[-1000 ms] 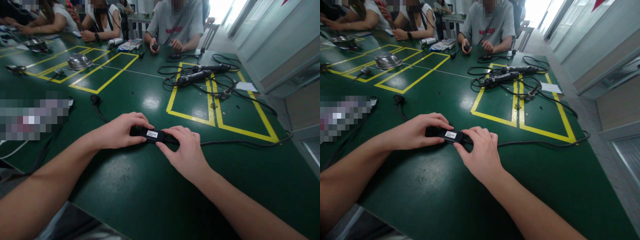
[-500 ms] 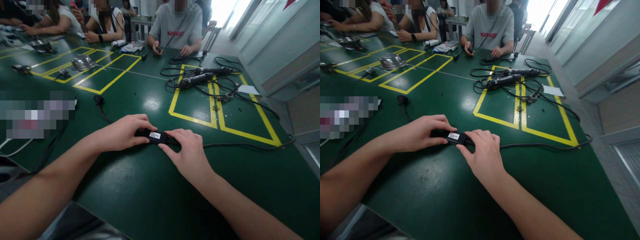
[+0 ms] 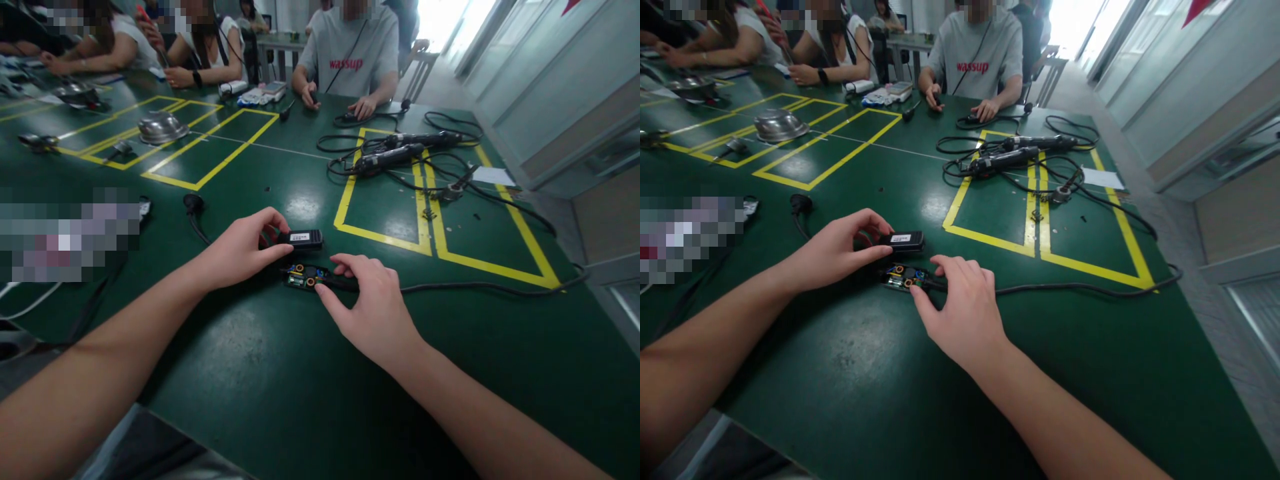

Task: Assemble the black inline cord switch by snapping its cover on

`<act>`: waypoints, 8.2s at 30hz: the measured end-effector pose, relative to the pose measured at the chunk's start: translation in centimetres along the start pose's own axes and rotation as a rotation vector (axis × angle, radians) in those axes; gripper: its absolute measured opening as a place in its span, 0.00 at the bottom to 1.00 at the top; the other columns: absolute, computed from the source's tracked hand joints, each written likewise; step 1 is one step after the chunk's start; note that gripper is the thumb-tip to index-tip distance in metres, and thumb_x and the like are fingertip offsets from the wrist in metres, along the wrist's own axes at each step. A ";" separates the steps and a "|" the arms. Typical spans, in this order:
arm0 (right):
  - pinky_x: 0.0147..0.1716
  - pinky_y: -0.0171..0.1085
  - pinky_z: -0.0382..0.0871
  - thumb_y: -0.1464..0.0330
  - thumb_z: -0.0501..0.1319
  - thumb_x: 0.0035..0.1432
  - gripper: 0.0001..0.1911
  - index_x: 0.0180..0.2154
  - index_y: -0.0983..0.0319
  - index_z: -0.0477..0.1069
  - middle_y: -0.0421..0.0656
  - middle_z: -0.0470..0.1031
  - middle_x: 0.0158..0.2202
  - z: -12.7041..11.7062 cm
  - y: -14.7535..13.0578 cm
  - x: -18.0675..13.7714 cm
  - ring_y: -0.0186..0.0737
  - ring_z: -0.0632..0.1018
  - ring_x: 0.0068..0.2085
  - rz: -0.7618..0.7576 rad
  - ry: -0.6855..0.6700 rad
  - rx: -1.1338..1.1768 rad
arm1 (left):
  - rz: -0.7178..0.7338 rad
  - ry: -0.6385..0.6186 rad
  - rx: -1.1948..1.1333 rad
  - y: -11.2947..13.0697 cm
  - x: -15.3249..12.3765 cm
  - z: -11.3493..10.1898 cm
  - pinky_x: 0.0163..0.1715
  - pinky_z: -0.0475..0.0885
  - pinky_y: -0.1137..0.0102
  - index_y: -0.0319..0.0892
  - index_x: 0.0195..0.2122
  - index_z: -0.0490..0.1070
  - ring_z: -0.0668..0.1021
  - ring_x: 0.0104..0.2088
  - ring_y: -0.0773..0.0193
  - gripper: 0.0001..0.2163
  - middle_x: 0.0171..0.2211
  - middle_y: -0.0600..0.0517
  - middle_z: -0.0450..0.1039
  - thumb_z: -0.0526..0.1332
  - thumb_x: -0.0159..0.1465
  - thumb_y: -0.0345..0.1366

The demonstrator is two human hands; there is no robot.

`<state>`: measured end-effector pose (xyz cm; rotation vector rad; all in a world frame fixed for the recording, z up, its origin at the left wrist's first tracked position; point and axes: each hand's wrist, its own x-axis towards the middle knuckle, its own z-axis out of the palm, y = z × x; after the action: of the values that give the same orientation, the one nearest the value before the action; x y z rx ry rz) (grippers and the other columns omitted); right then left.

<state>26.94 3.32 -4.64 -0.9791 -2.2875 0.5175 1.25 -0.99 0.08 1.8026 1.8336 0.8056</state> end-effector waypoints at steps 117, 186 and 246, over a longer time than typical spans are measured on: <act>0.50 0.53 0.68 0.62 0.70 0.68 0.13 0.53 0.54 0.82 0.46 0.82 0.47 -0.8 0.2 0.1 0.53 0.82 0.49 -0.006 -0.109 -0.024 | 0.290 -0.219 0.163 1.7 -1.3 -0.2 0.54 0.76 0.60 0.47 0.57 0.83 0.83 0.51 0.53 0.14 0.50 0.48 0.86 0.71 0.72 0.40; 0.45 0.50 0.71 0.66 0.63 0.70 0.16 0.57 0.61 0.75 0.51 0.81 0.47 -0.8 -0.1 -0.2 0.53 0.79 0.45 -0.152 -0.120 -0.103 | 0.387 -0.193 0.282 2.3 -1.8 0.7 0.54 0.77 0.57 0.42 0.59 0.78 0.81 0.51 0.51 0.14 0.52 0.44 0.83 0.68 0.74 0.38; 0.46 0.51 0.72 0.65 0.63 0.70 0.15 0.56 0.59 0.75 0.50 0.81 0.47 -0.9 -0.1 0.0 0.54 0.80 0.46 -0.123 -0.134 -0.061 | 0.399 -0.188 0.298 2.3 -2.0 0.6 0.54 0.77 0.56 0.42 0.59 0.78 0.82 0.51 0.50 0.14 0.52 0.43 0.83 0.66 0.75 0.40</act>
<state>27.47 3.38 -3.91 -0.8476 -2.4776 0.4767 3.42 -2.96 1.04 2.3931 1.5587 0.4867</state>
